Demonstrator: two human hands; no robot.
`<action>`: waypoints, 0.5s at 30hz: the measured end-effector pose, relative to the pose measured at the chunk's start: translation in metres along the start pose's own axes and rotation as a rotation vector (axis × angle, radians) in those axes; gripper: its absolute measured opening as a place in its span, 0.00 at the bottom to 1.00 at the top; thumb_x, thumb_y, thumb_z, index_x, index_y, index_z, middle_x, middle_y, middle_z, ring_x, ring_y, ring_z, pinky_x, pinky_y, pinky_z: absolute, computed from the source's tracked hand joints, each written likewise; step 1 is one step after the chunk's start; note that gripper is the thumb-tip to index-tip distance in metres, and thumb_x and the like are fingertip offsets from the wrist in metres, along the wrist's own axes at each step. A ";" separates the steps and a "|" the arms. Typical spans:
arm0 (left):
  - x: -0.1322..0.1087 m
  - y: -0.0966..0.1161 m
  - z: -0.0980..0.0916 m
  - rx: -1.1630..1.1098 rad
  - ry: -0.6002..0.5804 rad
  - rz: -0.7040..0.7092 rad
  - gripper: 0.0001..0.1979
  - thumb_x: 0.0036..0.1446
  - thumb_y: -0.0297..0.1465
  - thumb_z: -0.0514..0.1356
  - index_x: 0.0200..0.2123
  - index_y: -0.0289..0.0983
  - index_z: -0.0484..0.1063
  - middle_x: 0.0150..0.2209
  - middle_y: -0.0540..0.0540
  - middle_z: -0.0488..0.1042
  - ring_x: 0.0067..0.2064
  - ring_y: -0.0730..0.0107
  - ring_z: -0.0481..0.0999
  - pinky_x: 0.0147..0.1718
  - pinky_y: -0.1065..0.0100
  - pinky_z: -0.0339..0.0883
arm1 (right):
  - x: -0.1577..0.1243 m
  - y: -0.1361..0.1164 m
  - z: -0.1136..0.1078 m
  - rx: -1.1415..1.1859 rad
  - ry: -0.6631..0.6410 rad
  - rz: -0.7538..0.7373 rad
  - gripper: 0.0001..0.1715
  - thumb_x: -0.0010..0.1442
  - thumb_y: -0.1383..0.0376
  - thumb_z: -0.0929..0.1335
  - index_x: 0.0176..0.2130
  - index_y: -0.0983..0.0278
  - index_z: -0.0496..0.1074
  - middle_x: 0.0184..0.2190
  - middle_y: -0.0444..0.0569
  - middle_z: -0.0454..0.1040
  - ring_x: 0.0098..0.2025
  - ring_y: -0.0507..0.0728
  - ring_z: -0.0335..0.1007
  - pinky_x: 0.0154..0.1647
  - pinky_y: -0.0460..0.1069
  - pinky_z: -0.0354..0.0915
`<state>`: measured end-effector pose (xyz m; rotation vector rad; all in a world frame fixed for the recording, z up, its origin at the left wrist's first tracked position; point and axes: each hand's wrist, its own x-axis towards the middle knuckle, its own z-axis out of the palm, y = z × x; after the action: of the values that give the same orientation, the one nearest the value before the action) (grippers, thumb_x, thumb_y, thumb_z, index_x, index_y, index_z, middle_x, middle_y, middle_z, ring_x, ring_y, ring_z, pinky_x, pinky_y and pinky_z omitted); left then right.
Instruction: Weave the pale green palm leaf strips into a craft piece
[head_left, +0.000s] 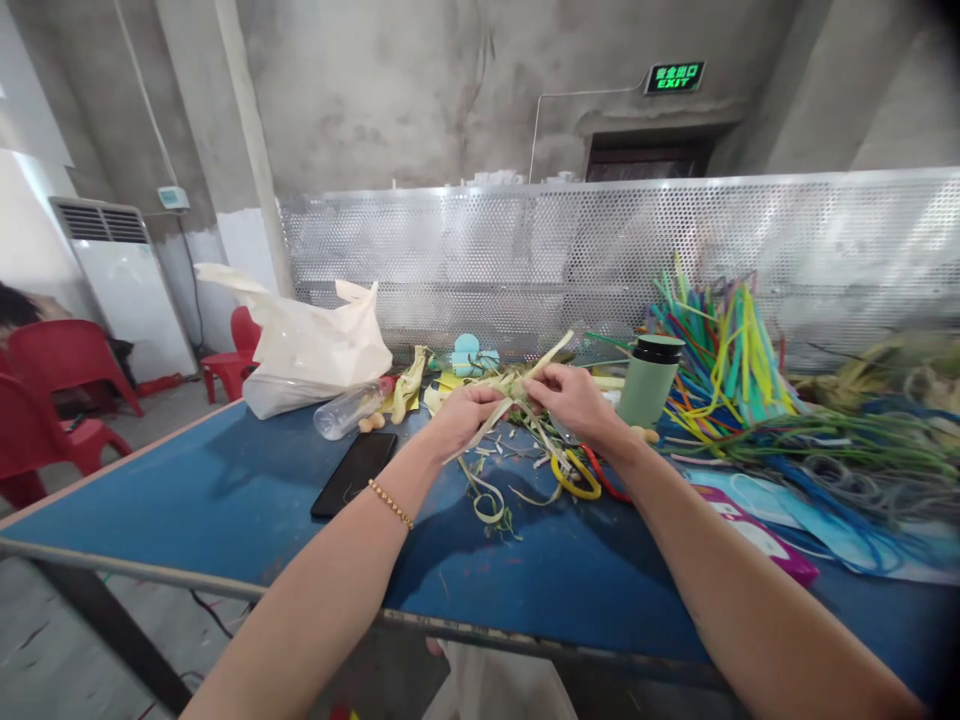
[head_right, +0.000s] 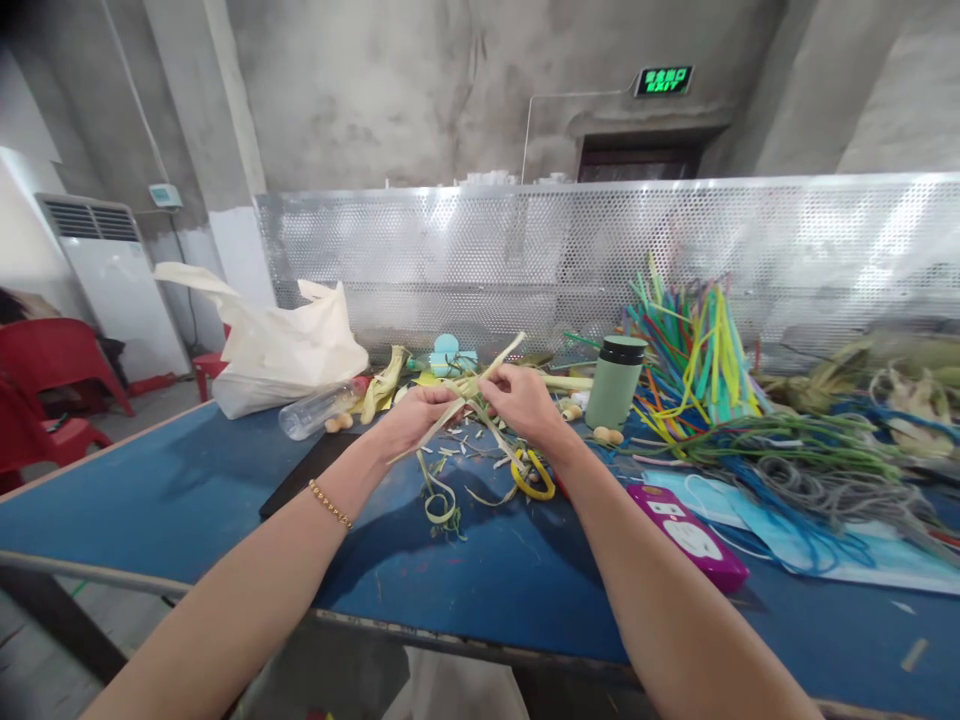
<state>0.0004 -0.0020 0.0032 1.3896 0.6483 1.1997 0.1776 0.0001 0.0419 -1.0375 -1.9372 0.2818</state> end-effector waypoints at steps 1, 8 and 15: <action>0.001 -0.001 -0.001 -0.025 0.009 -0.010 0.09 0.43 0.29 0.69 0.21 0.30 0.73 0.20 0.48 0.69 0.20 0.82 0.61 0.20 0.74 0.49 | 0.000 0.001 -0.002 -0.006 -0.025 0.037 0.14 0.56 0.58 0.65 0.26 0.65 0.68 0.22 0.46 0.73 0.22 0.52 0.67 0.26 0.47 0.61; 0.003 0.001 0.000 -0.292 0.102 -0.090 0.06 0.44 0.24 0.67 0.28 0.30 0.75 0.23 0.48 0.70 0.22 0.79 0.66 0.22 0.73 0.55 | 0.000 -0.001 -0.007 -0.191 0.008 -0.052 0.18 0.58 0.59 0.64 0.21 0.65 0.68 0.19 0.45 0.69 0.24 0.51 0.62 0.28 0.48 0.56; 0.003 -0.005 0.005 -0.221 0.124 -0.041 0.11 0.39 0.28 0.71 0.27 0.31 0.76 0.24 0.47 0.74 0.23 0.77 0.68 0.24 0.72 0.58 | -0.002 -0.007 -0.001 0.112 -0.175 -0.024 0.21 0.59 0.53 0.64 0.24 0.65 0.71 0.23 0.47 0.72 0.27 0.52 0.65 0.30 0.48 0.59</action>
<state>0.0068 -0.0002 0.0000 1.1195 0.6074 1.2909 0.1750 -0.0060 0.0448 -0.9419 -2.0632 0.4753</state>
